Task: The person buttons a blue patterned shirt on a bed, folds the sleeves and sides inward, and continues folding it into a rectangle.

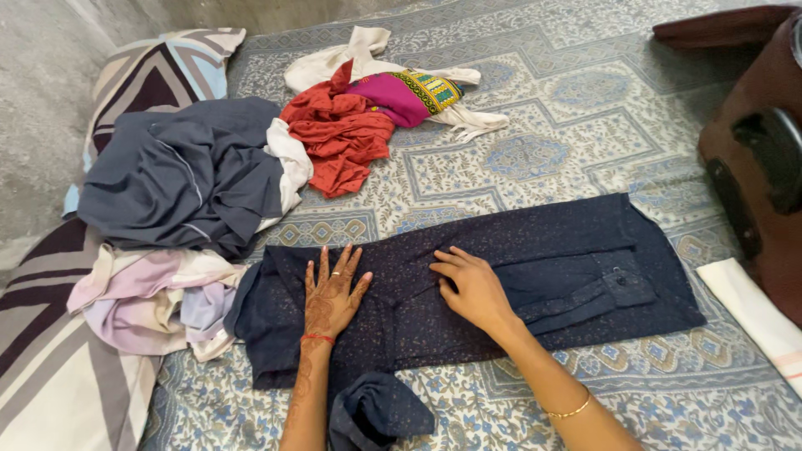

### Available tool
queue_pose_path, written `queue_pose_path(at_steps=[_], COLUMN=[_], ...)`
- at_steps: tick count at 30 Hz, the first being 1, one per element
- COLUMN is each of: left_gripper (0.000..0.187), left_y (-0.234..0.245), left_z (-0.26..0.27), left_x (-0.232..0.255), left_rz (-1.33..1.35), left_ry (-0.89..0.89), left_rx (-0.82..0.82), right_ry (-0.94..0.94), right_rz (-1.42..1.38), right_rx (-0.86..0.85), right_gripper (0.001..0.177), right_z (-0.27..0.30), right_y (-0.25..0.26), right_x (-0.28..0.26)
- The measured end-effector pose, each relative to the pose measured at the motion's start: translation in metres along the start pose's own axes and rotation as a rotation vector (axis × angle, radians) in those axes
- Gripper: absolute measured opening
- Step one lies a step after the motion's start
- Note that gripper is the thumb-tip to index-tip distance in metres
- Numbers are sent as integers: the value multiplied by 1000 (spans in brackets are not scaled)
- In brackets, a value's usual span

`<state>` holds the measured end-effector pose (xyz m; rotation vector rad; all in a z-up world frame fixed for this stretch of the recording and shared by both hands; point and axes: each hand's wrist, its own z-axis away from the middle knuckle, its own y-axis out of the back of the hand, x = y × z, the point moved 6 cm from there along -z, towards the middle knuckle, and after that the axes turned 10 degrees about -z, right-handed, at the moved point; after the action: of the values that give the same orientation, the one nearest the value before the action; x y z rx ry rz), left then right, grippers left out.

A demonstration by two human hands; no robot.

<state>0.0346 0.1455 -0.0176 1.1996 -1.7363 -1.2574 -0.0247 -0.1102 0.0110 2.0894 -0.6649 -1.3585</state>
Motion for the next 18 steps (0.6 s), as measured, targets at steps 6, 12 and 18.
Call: queue_pose_path(at_steps=[6, 12, 18], left_gripper=[61, 42, 30], left_y=[16, 74, 73], left_z=[-1, 9, 7], left_x=[3, 68, 121], left_rz=[103, 306, 275], left_ry=[-14, -157, -229], left_rx=[33, 106, 112], right_ry=[113, 168, 193], right_rz=[-17, 15, -23], right_rx=[-58, -15, 11], right_gripper=[35, 22, 22], right_z=[0, 2, 10], right_y=[9, 8, 14], right_x=[-2, -4, -14])
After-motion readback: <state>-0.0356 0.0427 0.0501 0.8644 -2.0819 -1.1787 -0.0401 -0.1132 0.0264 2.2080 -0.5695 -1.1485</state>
